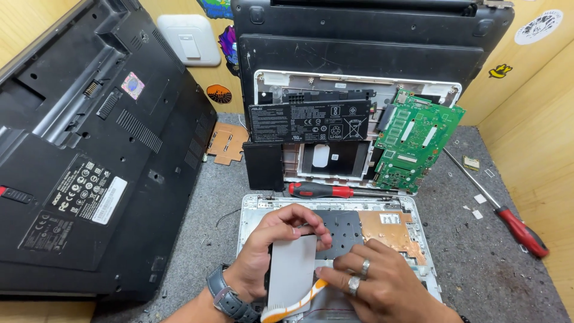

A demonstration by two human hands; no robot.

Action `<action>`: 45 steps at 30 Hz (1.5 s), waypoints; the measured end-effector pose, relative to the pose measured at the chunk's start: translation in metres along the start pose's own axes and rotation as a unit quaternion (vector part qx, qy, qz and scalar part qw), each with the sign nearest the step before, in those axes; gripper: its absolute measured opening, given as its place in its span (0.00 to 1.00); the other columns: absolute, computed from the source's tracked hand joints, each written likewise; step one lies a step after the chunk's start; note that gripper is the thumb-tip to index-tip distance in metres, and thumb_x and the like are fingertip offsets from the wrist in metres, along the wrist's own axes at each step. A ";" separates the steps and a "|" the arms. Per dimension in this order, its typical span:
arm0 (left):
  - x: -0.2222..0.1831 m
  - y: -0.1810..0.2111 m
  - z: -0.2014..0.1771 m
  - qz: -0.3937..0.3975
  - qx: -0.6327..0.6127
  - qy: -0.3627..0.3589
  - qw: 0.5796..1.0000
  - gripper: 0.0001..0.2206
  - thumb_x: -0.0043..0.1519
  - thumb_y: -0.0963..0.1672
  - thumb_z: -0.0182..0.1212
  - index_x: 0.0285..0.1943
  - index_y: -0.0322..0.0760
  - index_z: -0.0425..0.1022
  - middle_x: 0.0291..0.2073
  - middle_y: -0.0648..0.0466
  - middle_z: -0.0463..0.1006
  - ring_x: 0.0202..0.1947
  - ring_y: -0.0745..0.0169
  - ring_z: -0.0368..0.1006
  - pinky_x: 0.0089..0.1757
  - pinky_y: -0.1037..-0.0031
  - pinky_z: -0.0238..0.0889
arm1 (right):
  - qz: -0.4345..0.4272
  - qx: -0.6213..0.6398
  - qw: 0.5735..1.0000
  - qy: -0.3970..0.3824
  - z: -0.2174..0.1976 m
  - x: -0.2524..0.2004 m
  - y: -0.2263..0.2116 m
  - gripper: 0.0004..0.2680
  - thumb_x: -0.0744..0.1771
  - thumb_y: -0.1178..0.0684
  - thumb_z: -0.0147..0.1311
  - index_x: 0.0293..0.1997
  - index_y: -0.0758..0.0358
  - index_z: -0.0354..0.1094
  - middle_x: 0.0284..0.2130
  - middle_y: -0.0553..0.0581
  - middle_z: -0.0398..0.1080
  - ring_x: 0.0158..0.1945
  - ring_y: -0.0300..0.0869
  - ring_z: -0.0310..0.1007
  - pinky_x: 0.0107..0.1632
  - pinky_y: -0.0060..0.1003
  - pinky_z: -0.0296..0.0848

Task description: Disassembling a laptop to remove the motherboard and cleaning it with a brush.

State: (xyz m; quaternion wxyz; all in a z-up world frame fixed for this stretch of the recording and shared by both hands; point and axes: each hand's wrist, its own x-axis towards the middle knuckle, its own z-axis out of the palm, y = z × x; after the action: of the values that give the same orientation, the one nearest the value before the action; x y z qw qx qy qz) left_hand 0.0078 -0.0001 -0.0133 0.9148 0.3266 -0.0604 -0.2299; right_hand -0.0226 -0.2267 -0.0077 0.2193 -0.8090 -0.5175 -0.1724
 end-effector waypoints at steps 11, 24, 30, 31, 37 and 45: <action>0.001 0.002 0.006 -0.031 0.010 0.028 0.999 0.09 0.64 0.40 0.56 0.43 0.22 0.76 0.38 0.32 0.81 0.47 0.35 0.80 0.54 0.47 0.74 | 0.064 -0.005 0.994 0.089 -0.009 0.006 -0.009 0.05 0.65 0.52 0.62 0.40 0.58 0.78 0.32 0.52 0.80 0.29 0.45 0.80 0.29 0.39 0.76; 0.004 0.009 0.009 -0.169 0.029 0.087 0.981 0.39 0.65 0.61 0.40 0.50 0.19 0.81 0.42 0.28 0.82 0.39 0.39 0.81 0.42 0.67 0.75 | 0.079 -0.027 0.991 0.102 -0.014 -0.001 -0.005 0.07 0.67 0.47 0.57 0.34 0.54 0.79 0.27 0.47 0.80 0.27 0.41 0.80 0.28 0.38 0.74; 0.004 0.011 0.011 -0.166 0.030 0.096 0.981 0.38 0.65 0.61 0.41 0.48 0.20 0.82 0.40 0.27 0.82 0.38 0.42 0.81 0.42 0.69 0.73 | 0.074 -0.032 0.992 0.100 -0.007 -0.006 -0.003 0.05 0.65 0.48 0.61 0.37 0.54 0.80 0.27 0.49 0.78 0.27 0.42 0.78 0.28 0.37 0.74; 0.004 0.012 0.011 -0.164 0.034 0.098 0.981 0.37 0.66 0.61 0.41 0.47 0.21 0.82 0.40 0.26 0.83 0.38 0.43 0.82 0.40 0.70 0.74 | 0.084 -0.029 0.991 0.099 -0.007 -0.005 -0.004 0.05 0.65 0.47 0.61 0.37 0.53 0.80 0.28 0.48 0.79 0.27 0.41 0.79 0.28 0.36 0.74; 0.004 0.015 0.017 -0.167 0.033 0.120 0.978 0.36 0.65 0.60 0.42 0.42 0.20 0.80 0.40 0.21 0.81 0.41 0.39 0.81 0.45 0.62 0.74 | 0.167 -0.058 0.977 0.115 -0.016 -0.005 0.000 0.02 0.64 0.52 0.60 0.35 0.53 0.77 0.30 0.46 0.80 0.30 0.39 0.81 0.34 0.34 0.77; 0.005 0.014 0.013 -0.144 0.032 0.121 0.982 0.35 0.68 0.59 0.44 0.42 0.19 0.82 0.37 0.27 0.82 0.42 0.37 0.82 0.43 0.64 0.74 | 0.143 -0.022 0.987 0.069 -0.019 0.001 -0.002 0.03 0.64 0.50 0.61 0.33 0.54 0.78 0.28 0.47 0.80 0.29 0.41 0.80 0.33 0.38 0.77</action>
State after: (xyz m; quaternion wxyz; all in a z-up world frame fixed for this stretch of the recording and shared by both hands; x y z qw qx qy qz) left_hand 0.0139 -0.0003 0.0048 0.8619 0.3863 0.0909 -0.3157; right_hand -0.0254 -0.2353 0.0090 0.2592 -0.8652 -0.3766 -0.2060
